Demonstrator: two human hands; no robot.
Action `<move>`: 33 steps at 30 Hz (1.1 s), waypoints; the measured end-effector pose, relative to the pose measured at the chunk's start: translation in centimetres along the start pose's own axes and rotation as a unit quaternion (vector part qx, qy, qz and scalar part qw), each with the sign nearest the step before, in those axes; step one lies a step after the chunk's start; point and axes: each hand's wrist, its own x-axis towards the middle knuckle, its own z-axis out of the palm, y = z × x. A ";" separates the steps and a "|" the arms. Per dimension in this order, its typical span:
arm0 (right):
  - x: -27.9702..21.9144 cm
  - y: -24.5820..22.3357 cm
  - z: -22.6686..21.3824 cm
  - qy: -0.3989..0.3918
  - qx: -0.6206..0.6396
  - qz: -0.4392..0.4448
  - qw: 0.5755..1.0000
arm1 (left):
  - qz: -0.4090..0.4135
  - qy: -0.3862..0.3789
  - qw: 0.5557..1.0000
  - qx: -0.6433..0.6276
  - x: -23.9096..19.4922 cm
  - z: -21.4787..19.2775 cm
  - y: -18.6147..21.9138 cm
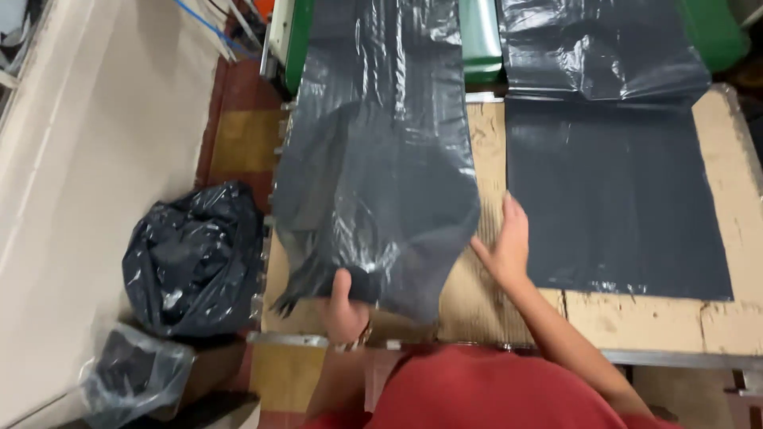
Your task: Folding plastic bags coming off a conveyor belt and placing them into a basket
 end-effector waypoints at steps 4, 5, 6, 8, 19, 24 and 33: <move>0.1 -1.8 0.3 0.069 -0.020 -0.275 0.959 | -0.113 0.089 0.973 -0.180 -0.7 -9.8 3.7; -0.4 -2.5 -0.5 0.008 0.011 -0.320 0.947 | -0.095 0.118 0.928 -0.341 -0.5 -14.9 8.6; -2.0 -3.4 -2.2 0.006 0.014 -0.320 0.947 | -0.095 0.119 0.929 -0.337 -0.1 -16.3 8.8; -4.8 -5.0 -5.9 -0.173 0.141 -0.359 0.906 | 0.041 0.202 0.947 -0.247 0.8 -19.0 9.1; 6.2 4.2 0.6 -0.133 0.319 0.165 0.924 | 0.093 -0.149 0.959 -0.221 27.7 -7.2 11.0; 8.6 5.6 3.3 -0.138 0.316 0.304 0.888 | -0.087 -0.236 0.959 0.130 18.8 -5.4 3.5; 0.1 7.7 1.1 -0.170 0.042 0.201 0.964 | -0.288 -0.262 0.906 0.167 5.1 -2.4 -5.9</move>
